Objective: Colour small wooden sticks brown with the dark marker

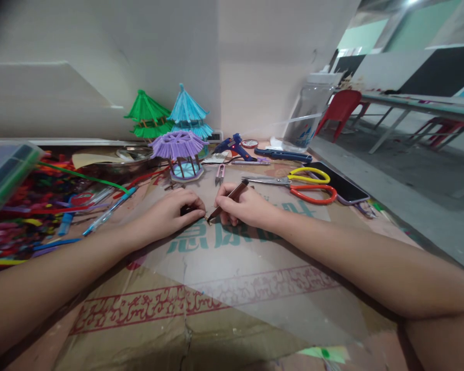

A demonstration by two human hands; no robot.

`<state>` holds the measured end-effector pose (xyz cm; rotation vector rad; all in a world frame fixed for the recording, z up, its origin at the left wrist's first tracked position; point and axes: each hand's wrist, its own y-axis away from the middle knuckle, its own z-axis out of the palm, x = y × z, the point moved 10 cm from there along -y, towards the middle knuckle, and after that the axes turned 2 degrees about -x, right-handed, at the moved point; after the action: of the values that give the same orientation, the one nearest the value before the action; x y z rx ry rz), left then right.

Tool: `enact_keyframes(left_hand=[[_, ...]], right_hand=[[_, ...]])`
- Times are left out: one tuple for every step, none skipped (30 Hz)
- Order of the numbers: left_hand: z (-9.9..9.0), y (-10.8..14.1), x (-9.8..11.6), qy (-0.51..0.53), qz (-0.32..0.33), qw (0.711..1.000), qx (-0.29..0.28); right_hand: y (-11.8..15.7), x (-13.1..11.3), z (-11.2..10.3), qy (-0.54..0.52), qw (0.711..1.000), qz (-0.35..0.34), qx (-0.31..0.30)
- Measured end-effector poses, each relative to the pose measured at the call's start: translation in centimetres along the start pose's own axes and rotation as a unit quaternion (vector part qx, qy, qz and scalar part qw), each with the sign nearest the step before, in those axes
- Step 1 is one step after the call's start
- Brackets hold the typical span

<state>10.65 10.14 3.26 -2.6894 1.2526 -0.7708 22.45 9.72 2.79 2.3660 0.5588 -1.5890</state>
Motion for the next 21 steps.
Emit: enact_keyframes(left_hand=[[0.00, 0.00, 0.02, 0.000, 0.002, 1.000, 0.000], [0.00, 0.01, 0.06, 0.000, 0.004, 1.000, 0.000], [-0.01, 0.01, 0.07, 0.000, 0.006, 1.000, 0.000], [0.01, 0.02, 0.06, -0.001, 0.007, 1.000, 0.000], [0.02, 0.03, 0.04, -0.001, 0.007, 1.000, 0.000], [0.02, 0.04, 0.03, -0.001, 0.007, 1.000, 0.001], [0.01, 0.05, 0.02, -0.001, 0.006, 1.000, 0.002], [0.00, 0.06, 0.04, -0.001, 0.006, 1.000, 0.003], [0.01, 0.08, 0.07, -0.002, 0.007, 1.000, 0.002], [0.00, 0.08, 0.12, -0.003, 0.008, 1.000, 0.003], [0.00, 0.09, 0.17, -0.003, 0.009, 1.000, 0.003], [-0.01, 0.09, 0.21, -0.003, 0.009, 1.000, 0.003], [-0.02, 0.08, 0.24, -0.004, 0.009, 1.000, 0.003], [-0.03, 0.06, 0.24, -0.005, 0.009, 1.000, 0.004], [-0.05, 0.05, 0.22, -0.006, 0.008, 1.000, 0.005], [-0.06, 0.02, 0.20, -0.006, 0.008, 1.000, 0.005], [-0.05, 0.00, 0.19, -0.007, 0.007, 1.000, 0.004], [-0.06, -0.02, 0.20, -0.008, 0.007, 1.000, 0.004], [-0.07, -0.05, 0.21, -0.008, 0.007, 1.000, 0.003], [-0.07, -0.06, 0.25, -0.009, 0.007, 1.000, 0.002], [-0.09, -0.07, 0.28, -0.010, 0.008, 1.000, 0.002]], right_hand=[[0.01, 0.03, -0.02, -0.001, 1.000, 0.001, 0.001], [0.03, 0.05, -0.04, -0.002, 1.000, 0.001, 0.001], [0.04, 0.07, -0.06, -0.002, 1.000, 0.001, 0.001], [0.06, 0.06, -0.07, -0.003, 1.000, 0.000, 0.001], [0.08, 0.04, -0.10, -0.004, 1.000, -0.001, 0.002], [0.08, 0.02, -0.11, -0.006, 1.000, -0.002, 0.002], [0.08, 0.00, -0.14, -0.007, 1.000, -0.003, 0.004], [0.07, -0.01, -0.17, -0.008, 1.000, -0.004, 0.006], [0.06, -0.01, -0.18, -0.008, 1.000, -0.005, 0.007], [0.03, -0.02, -0.16, -0.007, 1.000, -0.007, 0.007], [0.01, -0.04, -0.14, -0.007, 1.000, -0.008, 0.006], [0.00, -0.07, -0.12, -0.007, 1.000, -0.011, 0.005], [0.00, -0.09, -0.13, -0.008, 1.000, -0.013, 0.005], [0.01, -0.10, -0.15, -0.009, 1.000, -0.014, 0.005], [0.03, -0.12, -0.21, -0.011, 1.000, -0.014, 0.007], [0.06, -0.13, -0.27, -0.011, 1.000, -0.014, 0.010], [0.08, -0.14, -0.31, -0.010, 1.000, -0.013, 0.011], [0.11, -0.15, -0.33, -0.007, 1.000, -0.012, 0.012], [0.12, -0.15, -0.32, -0.003, 1.000, -0.011, 0.011], [0.13, -0.15, -0.31, 0.000, 1.000, -0.010, 0.010], [0.12, -0.15, -0.29, 0.002, 1.000, -0.010, 0.010]])
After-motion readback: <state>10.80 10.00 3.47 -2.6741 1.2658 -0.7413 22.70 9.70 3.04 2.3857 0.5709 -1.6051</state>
